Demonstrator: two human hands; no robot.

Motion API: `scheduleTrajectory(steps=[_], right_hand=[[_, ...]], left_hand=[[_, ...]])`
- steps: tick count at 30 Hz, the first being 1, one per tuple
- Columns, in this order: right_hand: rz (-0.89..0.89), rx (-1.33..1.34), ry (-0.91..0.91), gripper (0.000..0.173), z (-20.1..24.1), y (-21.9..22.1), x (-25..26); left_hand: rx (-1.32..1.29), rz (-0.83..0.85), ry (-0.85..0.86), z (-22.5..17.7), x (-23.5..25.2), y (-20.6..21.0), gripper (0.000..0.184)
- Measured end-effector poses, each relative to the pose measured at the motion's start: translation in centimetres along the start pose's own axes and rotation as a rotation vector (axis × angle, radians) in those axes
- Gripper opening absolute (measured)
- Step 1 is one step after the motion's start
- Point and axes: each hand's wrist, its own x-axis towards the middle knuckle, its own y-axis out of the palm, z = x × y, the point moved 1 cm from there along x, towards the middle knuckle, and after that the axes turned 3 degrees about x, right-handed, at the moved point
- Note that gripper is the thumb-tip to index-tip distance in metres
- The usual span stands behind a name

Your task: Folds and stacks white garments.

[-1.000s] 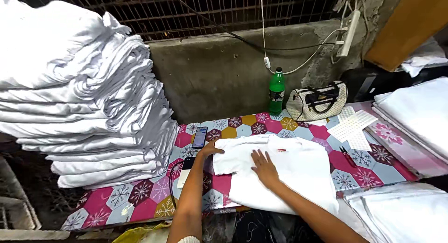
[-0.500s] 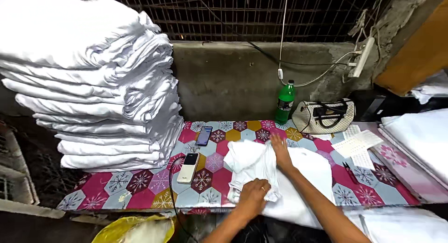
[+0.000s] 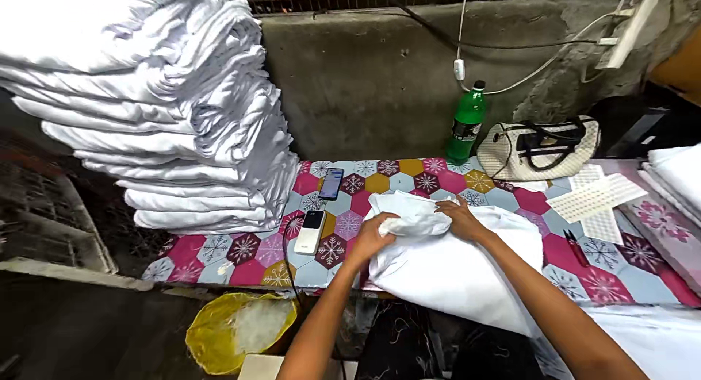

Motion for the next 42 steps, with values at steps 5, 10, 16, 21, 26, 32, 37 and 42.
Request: scheduleTrajectory(steps=[5, 10, 16, 21, 26, 32, 37, 42], right_hand=[[0.061, -0.134, 0.192, 0.033, 0.8, 1.9, 3.1], [0.074, -0.201, 0.279, 0.037, 0.4, 3.1, 4.4], [-0.115, -0.181, 0.174, 0.041, -0.3, 4.1, 3.4], [-0.228, -0.107, 0.106, 0.052, -1.0, 4.0, 2.8], [-0.163, -0.038, 0.013, 0.042, -2.5, 3.9, 1.7], [0.102, 0.138, 0.104, 0.03, -1.0, -0.9, 2.5], [0.263, 0.141, 0.048, 0.03, 6.7, -8.0, 4.4], [0.126, 0.037, 0.04, 0.029, 9.5, -9.4, 5.9]], left_hand=[[-0.151, -0.208, -0.463, 10.9, 8.0, -0.6, 0.038], [-0.109, -0.177, -0.551, 14.6, 11.0, 0.3, 0.032], [0.129, -0.462, -0.128, 8.1, 5.8, 1.8, 0.033], [0.483, -0.279, 0.454, 4.2, -5.0, 10.9, 0.021], [0.57, -0.255, 0.523, 6.5, -8.5, 15.9, 0.017], [0.255, -0.384, 0.29, 2.1, -3.4, 4.9, 0.027], [0.475, -0.549, 0.202, -0.4, -0.1, 0.3, 0.079], [-0.109, 0.165, -0.273, 1.0, 3.3, 7.3, 0.062]])
